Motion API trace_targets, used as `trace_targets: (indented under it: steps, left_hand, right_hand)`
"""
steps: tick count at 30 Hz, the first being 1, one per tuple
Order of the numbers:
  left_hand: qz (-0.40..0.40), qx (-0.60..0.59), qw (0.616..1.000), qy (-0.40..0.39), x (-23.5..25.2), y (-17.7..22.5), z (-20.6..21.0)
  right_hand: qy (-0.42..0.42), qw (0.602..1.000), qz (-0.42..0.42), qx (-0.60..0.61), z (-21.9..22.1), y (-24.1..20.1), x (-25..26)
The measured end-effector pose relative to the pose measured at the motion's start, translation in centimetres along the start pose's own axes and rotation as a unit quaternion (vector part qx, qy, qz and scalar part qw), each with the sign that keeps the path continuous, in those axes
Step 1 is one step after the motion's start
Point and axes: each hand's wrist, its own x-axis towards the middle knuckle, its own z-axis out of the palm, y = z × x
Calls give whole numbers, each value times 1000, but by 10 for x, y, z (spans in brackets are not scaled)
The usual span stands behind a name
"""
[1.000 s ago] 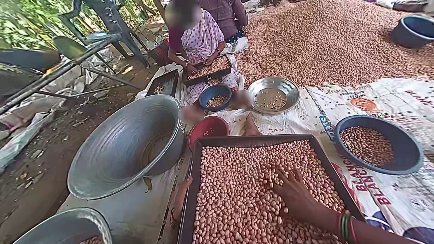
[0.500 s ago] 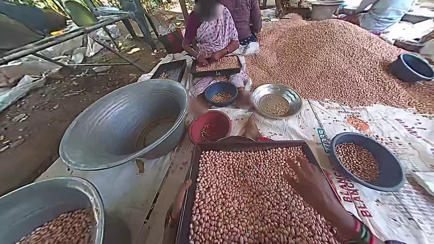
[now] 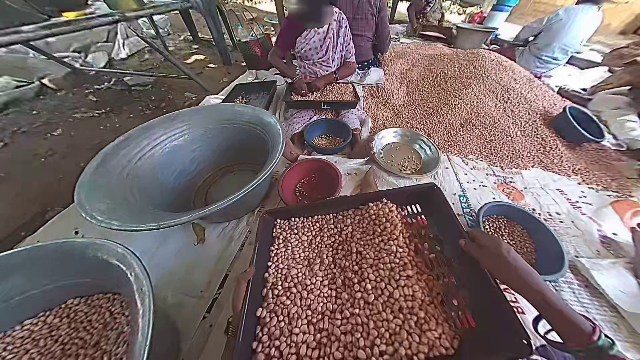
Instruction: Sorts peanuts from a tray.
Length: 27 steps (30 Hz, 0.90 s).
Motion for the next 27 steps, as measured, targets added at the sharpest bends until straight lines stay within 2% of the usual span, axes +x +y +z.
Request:
trace_targets:
  steps: [3,5,6,8,9,10,11,13,14,15,17,19,20,22,24,25,27]
  left_hand:
    - [-45,63,997,-11,-7,4,35]
    - [-62,90,994,-29,-6,4,51]
    - [-65,104,992,-35,-5,4,58]
    - [-55,116,991,-38,-2,6,73]
    - [-45,123,990,-43,0,10,82]
    - [-32,137,989,-56,0,16,91]
    - [-19,152,986,-71,0,22,100]
    - [0,175,981,-81,-3,32,120]
    - [7,185,979,-88,-6,37,128]
    - [13,194,976,-98,-8,41,133]
    - [29,201,973,-112,-10,47,143]
    - [38,205,970,-123,-12,51,150]
    - [40,210,968,-127,-13,54,154]
    - [41,214,968,-123,-15,58,163]
    - [35,213,970,-116,-14,61,169]
    - [34,219,968,-117,-12,61,168]
    - [41,236,963,-122,-6,57,160]
  right_hand:
    - [-23,997,53,-42,24,50,15]
    - [-14,993,43,-109,44,74,9]
    - [3,988,5,-156,51,78,0]
    - [60,965,-165,-193,72,87,-15]
    - [36,956,-216,-193,84,84,-18]
    - [-30,956,-225,-185,93,76,-20]
    - [-101,956,-216,-169,101,64,-17]
    - [-158,953,-231,-113,112,45,-5]
    - [-183,951,-234,-87,112,33,-6]
    - [-249,945,-200,-73,106,18,-9]
    - [-334,921,-191,-54,98,-1,-12]
    - [-345,926,-155,24,104,-27,-11]
    - [-329,924,-176,88,117,-34,-8]
    - [-332,873,-312,171,145,-42,9]
    - [-341,821,-403,219,152,-51,8]
    - [-329,820,-419,208,148,-56,-2]
    - [-256,857,-432,115,138,-53,-20]
